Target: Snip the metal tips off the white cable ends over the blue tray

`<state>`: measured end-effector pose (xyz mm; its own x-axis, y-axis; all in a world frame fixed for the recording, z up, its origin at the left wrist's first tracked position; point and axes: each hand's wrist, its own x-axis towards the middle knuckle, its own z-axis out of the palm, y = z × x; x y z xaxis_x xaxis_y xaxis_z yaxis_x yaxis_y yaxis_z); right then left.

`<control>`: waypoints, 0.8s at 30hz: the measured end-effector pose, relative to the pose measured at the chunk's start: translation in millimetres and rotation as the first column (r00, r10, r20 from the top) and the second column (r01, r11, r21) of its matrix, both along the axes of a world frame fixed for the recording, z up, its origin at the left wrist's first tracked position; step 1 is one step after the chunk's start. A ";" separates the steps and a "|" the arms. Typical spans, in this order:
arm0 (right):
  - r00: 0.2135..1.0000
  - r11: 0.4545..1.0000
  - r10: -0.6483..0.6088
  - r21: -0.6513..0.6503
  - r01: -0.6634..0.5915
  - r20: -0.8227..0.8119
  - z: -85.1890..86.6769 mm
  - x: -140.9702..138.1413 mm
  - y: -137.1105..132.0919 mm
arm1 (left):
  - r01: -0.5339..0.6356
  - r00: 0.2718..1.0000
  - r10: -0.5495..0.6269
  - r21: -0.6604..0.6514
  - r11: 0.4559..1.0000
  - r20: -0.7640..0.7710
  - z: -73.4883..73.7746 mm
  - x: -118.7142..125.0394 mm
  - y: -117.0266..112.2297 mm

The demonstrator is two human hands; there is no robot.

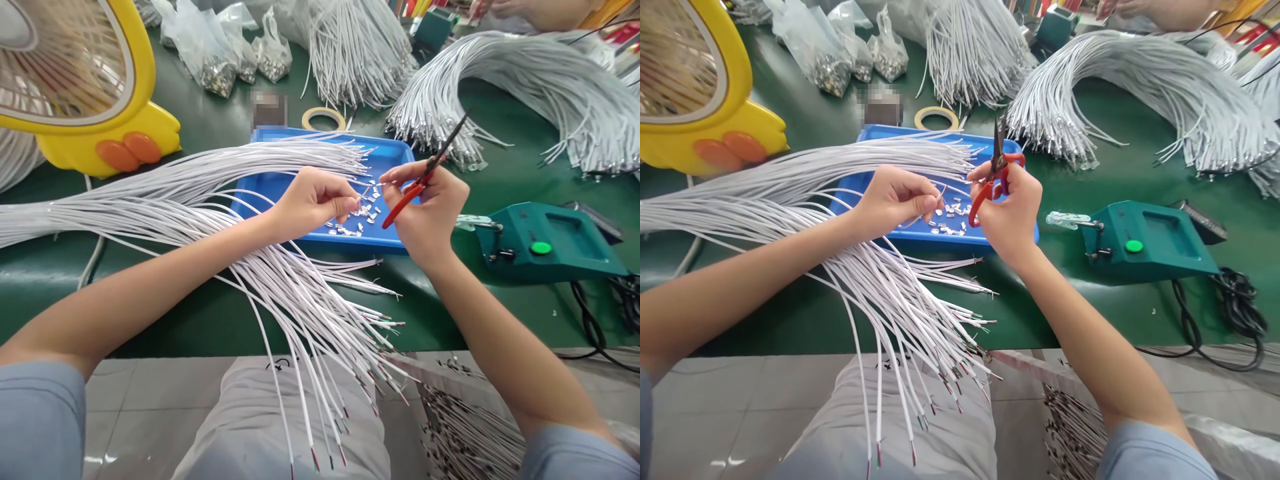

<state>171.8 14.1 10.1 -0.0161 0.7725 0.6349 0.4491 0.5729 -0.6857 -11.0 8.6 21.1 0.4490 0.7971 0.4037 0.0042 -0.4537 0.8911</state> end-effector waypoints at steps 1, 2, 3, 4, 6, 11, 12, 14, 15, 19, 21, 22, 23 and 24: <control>0.999 0.999 -0.035 -0.020 0.035 0.005 -0.1 1.3 2.1 | 0.043 0.999 -0.043 -0.022 0.999 -0.015 5.8 -0.3 -3.8; 0.997 0.997 -0.073 -0.037 0.074 0.013 -0.4 2.6 4.0 | 0.091 0.995 -0.093 -0.045 0.995 -0.048 12.0 -0.2 -8.6; 0.993 0.992 -0.117 -0.043 0.118 0.023 -0.8 3.8 5.8 | 0.148 0.983 -0.154 -0.068 0.987 -0.095 17.8 0.3 -14.2; 0.987 0.986 -0.159 -0.043 0.160 0.032 -1.4 5.0 7.4 | 0.215 0.962 -0.227 -0.093 0.972 -0.152 22.8 1.4 -20.3; 0.976 0.976 -0.213 -0.038 0.215 0.050 -2.5 7.3 10.5 | 0.354 0.892 -0.379 -0.141 0.925 -0.247 28.2 5.2 -32.8; 0.974 0.967 -0.207 -0.132 0.219 0.095 -2.1 13.1 19.2 | 0.514 0.770 -0.529 -0.145 0.845 -0.356 20.1 15.3 -47.9; 0.976 0.966 -0.191 -0.154 0.206 0.106 -1.8 13.8 20.8 | 0.496 0.770 -0.488 -0.096 0.863 -0.410 18.0 15.2 -45.5; 0.988 0.968 -0.119 -0.210 0.138 0.102 -0.8 14.1 22.8 | 0.363 0.792 -0.263 0.079 0.928 -0.551 15.3 11.4 -34.5; 0.994 0.966 -0.073 -0.243 0.091 0.081 0.0 13.4 22.8 | 0.236 0.794 -0.075 0.193 0.952 -0.603 14.7 8.1 -26.6; 0.994 0.913 0.087 -0.393 -0.105 -0.065 7.0 6.8 13.5 | -0.159 0.860 0.219 0.167 0.973 -0.461 15.9 -5.5 3.4; 0.972 0.867 0.215 -0.439 -0.234 -0.093 10.8 3.3 4.8 | -0.126 0.926 0.143 0.071 0.989 -0.351 17.6 -7.0 8.6; 0.956 0.845 0.275 -0.449 -0.291 -0.102 12.0 2.0 0.5 | -0.081 0.940 0.097 0.062 0.995 -0.326 18.5 -5.9 8.2; 0.936 0.818 0.333 -0.460 -0.345 -0.112 12.7 1.1 -3.4 | 0.000 0.948 0.010 0.033 0.999 -0.318 19.4 -4.1 6.2; 0.918 0.792 0.380 -0.473 -0.387 -0.116 13.0 0.4 -6.4 | 0.075 0.945 -0.071 -0.001 0.997 -0.318 20.2 -1.9 3.4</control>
<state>172.2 7.7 23.0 -0.3699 0.9091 0.1914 0.2507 0.2961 -0.9217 -12.9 11.9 41.3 0.6123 0.7534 0.2397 0.2523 -0.4735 0.8439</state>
